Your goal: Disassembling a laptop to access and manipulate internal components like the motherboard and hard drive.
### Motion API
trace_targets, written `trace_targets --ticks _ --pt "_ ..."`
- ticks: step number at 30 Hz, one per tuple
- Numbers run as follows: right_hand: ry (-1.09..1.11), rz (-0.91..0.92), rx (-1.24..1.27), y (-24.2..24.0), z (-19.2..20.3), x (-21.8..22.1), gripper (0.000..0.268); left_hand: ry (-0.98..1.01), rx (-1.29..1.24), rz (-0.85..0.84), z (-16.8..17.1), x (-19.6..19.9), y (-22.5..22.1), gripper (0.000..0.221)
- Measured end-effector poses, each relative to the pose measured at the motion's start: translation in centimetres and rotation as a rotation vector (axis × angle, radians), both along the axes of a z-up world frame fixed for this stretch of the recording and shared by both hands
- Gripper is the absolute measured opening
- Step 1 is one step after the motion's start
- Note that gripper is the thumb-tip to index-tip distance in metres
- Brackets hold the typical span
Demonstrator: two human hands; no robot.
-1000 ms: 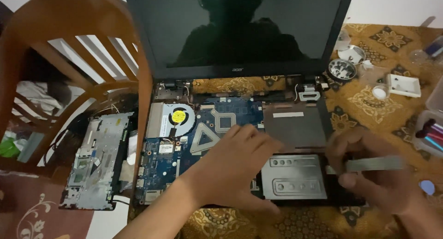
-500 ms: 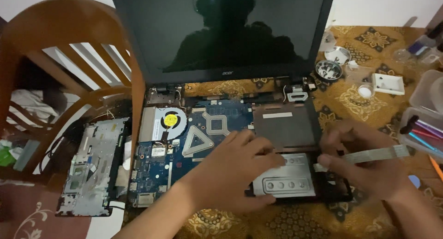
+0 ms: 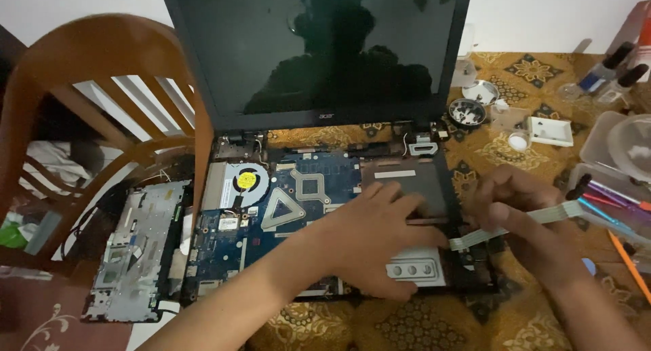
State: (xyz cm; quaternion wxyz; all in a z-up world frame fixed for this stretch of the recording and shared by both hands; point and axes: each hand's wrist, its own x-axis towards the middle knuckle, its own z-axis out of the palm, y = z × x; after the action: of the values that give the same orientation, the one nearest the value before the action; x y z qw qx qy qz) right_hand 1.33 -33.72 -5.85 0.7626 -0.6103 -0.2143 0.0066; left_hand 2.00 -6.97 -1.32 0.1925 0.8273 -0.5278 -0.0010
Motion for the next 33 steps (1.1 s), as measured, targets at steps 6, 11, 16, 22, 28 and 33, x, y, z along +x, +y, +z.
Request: trace_targets --ticks 6,11,16,22,28,33 --pt "0.014 -0.025 0.016 -0.3 0.9 -0.1 0.02 0.147 0.187 0.092 3.7 -0.5 3.6 0.083" --pt "0.083 0.012 -0.231 -0.5 0.4 0.4 0.017 0.308 0.042 0.295 3.9 -1.6 7.7 0.042" --pt "0.135 0.036 -0.532 0.6 1.1 -0.1 0.014 0.308 -0.045 0.276 2.1 -0.7 8.1 0.017" --pt "-0.041 0.205 -0.757 2.8 1.9 -1.1 0.027 0.3 0.023 0.206 3.3 1.5 7.0 0.019" --pt "-0.089 0.165 -0.952 3.3 1.3 -1.2 0.051 0.379 -0.16 0.122 1.9 3.2 7.4 0.023" --pt "0.27 -0.178 -1.253 4.8 3.0 -1.7 0.056 0.399 -0.22 0.095 1.1 3.3 7.7 0.022"
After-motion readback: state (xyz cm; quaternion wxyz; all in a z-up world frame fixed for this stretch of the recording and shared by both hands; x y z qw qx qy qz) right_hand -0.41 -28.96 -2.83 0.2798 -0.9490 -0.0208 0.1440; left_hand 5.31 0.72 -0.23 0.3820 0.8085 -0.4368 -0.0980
